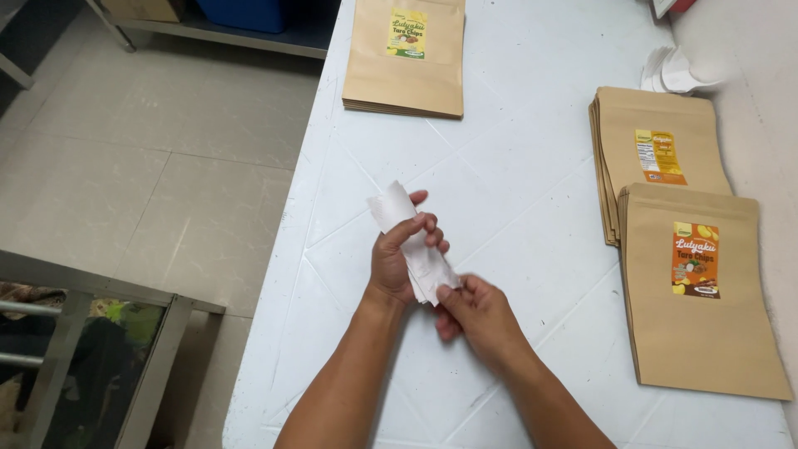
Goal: Applying adhesive product labels to brown paper packaging bags and organizing them on a table.
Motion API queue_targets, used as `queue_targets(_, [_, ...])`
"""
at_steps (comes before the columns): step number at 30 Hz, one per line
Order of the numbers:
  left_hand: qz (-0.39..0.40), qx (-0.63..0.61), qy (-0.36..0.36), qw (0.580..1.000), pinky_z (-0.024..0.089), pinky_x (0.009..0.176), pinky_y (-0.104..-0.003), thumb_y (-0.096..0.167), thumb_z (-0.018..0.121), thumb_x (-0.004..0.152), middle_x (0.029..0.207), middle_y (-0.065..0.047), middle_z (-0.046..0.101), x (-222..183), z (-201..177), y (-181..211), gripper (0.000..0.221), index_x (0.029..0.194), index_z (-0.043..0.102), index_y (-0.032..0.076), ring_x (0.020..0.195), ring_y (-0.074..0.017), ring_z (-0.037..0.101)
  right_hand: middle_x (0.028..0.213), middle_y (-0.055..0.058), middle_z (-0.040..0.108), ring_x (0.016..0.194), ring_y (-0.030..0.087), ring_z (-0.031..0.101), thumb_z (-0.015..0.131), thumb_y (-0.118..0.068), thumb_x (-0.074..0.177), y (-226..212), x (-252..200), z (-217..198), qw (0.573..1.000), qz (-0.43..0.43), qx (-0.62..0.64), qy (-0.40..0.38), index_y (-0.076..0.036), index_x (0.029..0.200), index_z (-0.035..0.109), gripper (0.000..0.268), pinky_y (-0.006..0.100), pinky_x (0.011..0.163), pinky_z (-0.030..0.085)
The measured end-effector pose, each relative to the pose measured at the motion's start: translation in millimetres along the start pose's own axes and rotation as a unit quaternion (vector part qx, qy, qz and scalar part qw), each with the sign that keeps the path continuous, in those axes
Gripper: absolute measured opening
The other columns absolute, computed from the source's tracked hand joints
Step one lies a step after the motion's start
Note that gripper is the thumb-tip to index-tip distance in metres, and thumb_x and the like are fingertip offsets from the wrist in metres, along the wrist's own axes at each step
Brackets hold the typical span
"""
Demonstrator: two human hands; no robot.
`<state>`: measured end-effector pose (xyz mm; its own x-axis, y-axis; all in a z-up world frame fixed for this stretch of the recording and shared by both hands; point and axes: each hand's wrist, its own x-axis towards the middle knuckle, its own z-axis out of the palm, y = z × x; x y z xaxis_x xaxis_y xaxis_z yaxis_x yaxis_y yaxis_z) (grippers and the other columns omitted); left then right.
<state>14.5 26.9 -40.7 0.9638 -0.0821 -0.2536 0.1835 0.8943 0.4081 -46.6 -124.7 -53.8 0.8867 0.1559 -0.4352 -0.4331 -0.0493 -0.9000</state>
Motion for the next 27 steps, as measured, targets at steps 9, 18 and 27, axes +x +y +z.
queue_targets(9, [-0.066,0.012,-0.116,0.991,0.065,0.081,-0.049,0.000,0.069,0.074,0.089,-0.015,0.071,-10,2,-12,0.065,0.138,0.058,0.007,0.078,-0.0251,0.073,0.053,0.011,0.069,0.038,0.018,0.060,0.067,-0.020,0.098,-29,-13,-13,0.976,-0.112,-0.180,-0.045,-0.002,0.083,0.076,0.025,0.030,0.038,0.051])
queue_targets(18, [-0.008,0.482,-0.211,0.851,0.053,0.097,-0.040,0.008,0.087,0.067,0.095,-0.009,0.072,-14,-3,-22,0.057,0.121,0.068,0.008,0.097,-0.0226,0.068,0.145,0.028,0.055,0.125,0.053,0.054,0.050,0.013,0.088,-90,21,-53,0.671,-0.529,-0.519,-0.033,0.001,0.155,0.042,0.068,0.063,0.108,0.042])
queue_targets(27, [0.026,0.559,-0.226,0.797,0.052,0.103,-0.053,0.021,0.080,0.076,0.111,-0.017,0.073,-39,53,6,0.061,0.132,0.063,0.004,0.112,-0.0359,0.069,0.170,0.013,0.029,0.153,0.046,0.024,0.052,0.000,0.092,-62,22,-53,0.637,-0.513,-0.573,-0.047,-0.012,0.164,0.028,0.077,0.057,0.117,0.033])
